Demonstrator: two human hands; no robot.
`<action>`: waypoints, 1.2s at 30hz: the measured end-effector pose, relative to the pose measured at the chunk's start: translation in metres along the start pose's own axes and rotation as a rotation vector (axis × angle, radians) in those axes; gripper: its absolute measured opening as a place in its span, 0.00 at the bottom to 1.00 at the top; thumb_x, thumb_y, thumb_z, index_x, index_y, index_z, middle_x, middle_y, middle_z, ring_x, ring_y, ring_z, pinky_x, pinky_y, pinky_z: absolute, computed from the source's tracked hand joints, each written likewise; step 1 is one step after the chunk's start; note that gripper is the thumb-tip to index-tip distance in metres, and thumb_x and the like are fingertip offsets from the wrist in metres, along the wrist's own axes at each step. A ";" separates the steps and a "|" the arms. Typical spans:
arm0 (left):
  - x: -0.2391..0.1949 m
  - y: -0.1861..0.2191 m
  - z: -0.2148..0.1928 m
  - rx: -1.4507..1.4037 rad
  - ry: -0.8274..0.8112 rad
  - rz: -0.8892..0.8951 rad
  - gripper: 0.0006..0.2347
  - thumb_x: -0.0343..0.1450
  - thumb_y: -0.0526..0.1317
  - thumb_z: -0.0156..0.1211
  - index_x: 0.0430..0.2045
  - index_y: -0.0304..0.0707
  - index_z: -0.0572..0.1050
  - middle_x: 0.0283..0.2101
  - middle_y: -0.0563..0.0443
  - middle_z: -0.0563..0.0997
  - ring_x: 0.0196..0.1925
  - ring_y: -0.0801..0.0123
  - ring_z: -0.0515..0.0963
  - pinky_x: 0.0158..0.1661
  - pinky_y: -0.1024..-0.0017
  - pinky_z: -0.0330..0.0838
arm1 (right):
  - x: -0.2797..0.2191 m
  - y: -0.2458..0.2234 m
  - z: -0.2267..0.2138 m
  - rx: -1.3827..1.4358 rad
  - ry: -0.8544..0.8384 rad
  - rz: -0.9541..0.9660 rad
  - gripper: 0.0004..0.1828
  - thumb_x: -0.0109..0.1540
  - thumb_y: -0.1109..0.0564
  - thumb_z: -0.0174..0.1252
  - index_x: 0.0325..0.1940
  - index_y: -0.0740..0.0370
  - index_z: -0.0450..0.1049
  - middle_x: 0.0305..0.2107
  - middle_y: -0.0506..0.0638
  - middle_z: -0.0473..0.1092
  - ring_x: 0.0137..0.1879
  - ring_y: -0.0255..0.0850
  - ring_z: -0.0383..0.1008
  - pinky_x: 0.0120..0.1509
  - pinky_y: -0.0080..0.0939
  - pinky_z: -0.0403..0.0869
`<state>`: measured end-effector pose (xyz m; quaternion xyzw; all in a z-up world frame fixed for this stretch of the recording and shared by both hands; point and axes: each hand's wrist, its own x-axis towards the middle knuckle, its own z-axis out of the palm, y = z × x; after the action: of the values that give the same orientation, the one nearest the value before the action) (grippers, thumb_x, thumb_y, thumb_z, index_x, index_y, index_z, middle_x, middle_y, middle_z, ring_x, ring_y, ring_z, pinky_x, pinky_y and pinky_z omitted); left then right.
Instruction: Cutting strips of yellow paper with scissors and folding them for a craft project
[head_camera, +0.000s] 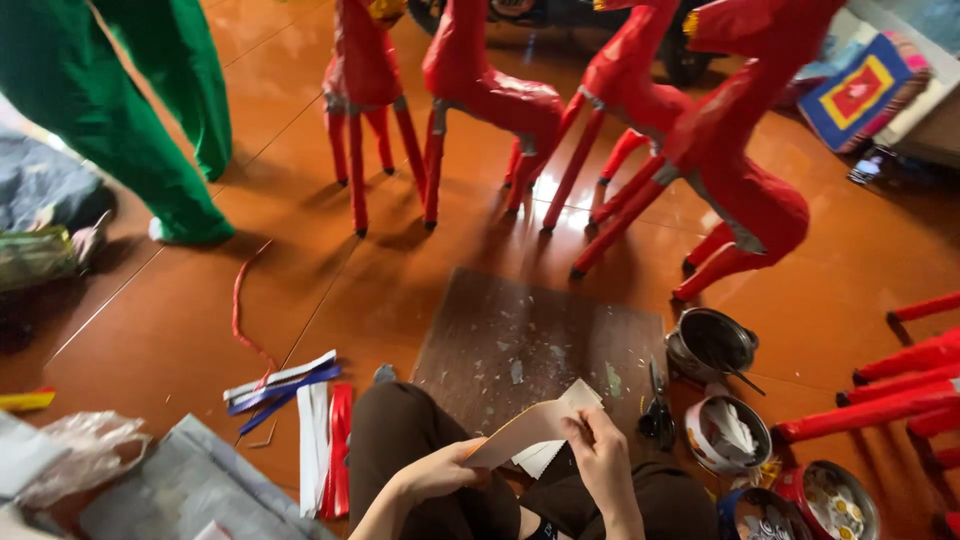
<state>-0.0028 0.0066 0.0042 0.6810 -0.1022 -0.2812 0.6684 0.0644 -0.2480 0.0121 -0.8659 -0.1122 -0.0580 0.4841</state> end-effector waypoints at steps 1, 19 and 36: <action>0.005 -0.014 -0.002 0.002 0.015 0.052 0.22 0.60 0.27 0.47 0.49 0.40 0.73 0.42 0.63 0.77 0.41 0.83 0.71 0.44 0.84 0.67 | 0.001 0.004 -0.001 0.012 -0.039 0.019 0.15 0.59 0.44 0.59 0.31 0.59 0.73 0.20 0.46 0.67 0.29 0.35 0.64 0.37 0.35 0.66; 0.003 -0.040 -0.050 0.020 0.401 0.141 0.22 0.48 0.20 0.41 0.27 0.32 0.81 0.34 0.56 0.81 0.39 0.73 0.77 0.42 0.77 0.71 | -0.003 0.009 -0.027 0.305 -0.402 0.220 0.23 0.63 0.47 0.48 0.54 0.63 0.75 0.22 0.53 0.78 0.19 0.33 0.74 0.14 0.25 0.61; -0.026 0.055 -0.037 -0.655 0.148 0.398 0.24 0.67 0.43 0.62 0.56 0.39 0.63 0.65 0.27 0.63 0.58 0.45 0.70 0.35 0.60 0.83 | -0.006 -0.013 -0.013 0.841 -0.305 0.391 0.12 0.59 0.61 0.55 0.38 0.77 0.73 0.14 0.66 0.72 0.08 0.41 0.61 0.11 0.36 0.62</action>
<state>0.0081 0.0468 0.0624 0.4169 -0.0888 -0.1138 0.8974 0.0555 -0.2531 0.0280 -0.5989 -0.0306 0.2118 0.7717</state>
